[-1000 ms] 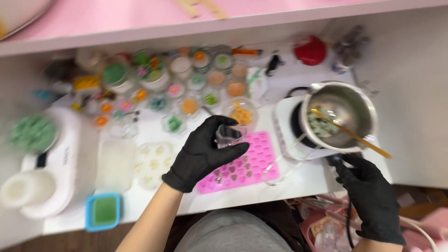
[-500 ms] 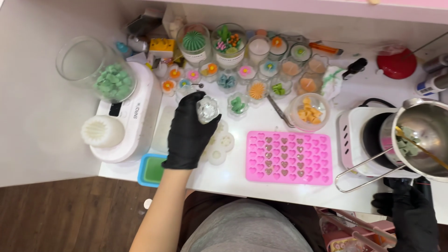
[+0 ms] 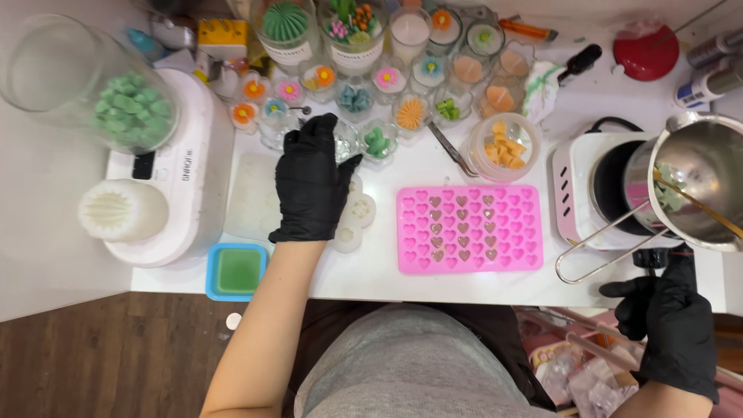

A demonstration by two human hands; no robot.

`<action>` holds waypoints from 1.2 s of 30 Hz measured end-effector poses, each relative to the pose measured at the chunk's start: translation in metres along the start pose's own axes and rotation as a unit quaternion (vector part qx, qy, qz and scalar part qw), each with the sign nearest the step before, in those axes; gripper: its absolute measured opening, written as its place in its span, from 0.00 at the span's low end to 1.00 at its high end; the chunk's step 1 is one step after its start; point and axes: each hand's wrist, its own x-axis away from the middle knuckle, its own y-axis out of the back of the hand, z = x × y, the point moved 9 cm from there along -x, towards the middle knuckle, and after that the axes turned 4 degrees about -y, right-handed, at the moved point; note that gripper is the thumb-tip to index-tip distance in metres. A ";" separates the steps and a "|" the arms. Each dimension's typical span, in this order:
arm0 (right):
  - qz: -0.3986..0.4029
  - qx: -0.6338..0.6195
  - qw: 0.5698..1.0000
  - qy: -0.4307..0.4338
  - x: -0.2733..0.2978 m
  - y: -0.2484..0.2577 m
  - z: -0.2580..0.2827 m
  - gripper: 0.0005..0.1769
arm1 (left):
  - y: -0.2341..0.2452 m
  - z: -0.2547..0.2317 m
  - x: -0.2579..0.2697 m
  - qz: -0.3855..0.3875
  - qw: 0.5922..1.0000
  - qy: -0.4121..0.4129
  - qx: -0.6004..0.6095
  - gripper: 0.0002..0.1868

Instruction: Pour melted wax into a heart-shaped mold and then use tweezers to place decorative elements into the molded wax hearts.

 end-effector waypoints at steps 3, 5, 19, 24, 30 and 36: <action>0.001 -0.016 0.999 -0.042 0.018 0.000 0.017 0.42 | 0.007 -0.009 0.000 -0.021 0.999 -0.021 -0.023 0.34; -0.004 -0.039 0.996 -0.075 0.029 0.001 0.029 0.41 | 0.028 -0.029 -0.006 -0.053 0.997 -0.034 -0.052 0.34; 0.333 0.137 0.931 -0.062 0.059 -0.083 0.052 0.24 | -0.132 -0.117 -0.021 0.129 0.963 -0.236 0.000 0.17; 0.362 0.195 0.911 0.036 0.082 -0.115 0.090 0.22 | -0.120 -0.117 -0.020 0.123 0.960 -0.250 -0.043 0.12; 0.275 0.189 0.881 0.336 0.089 -0.133 0.124 0.19 | -0.041 -0.121 -0.008 0.091 0.958 -0.261 0.071 0.11; 0.386 -0.044 0.914 0.115 0.105 -0.172 0.156 0.23 | -0.023 -0.108 0.028 0.053 0.805 0.010 0.591 0.12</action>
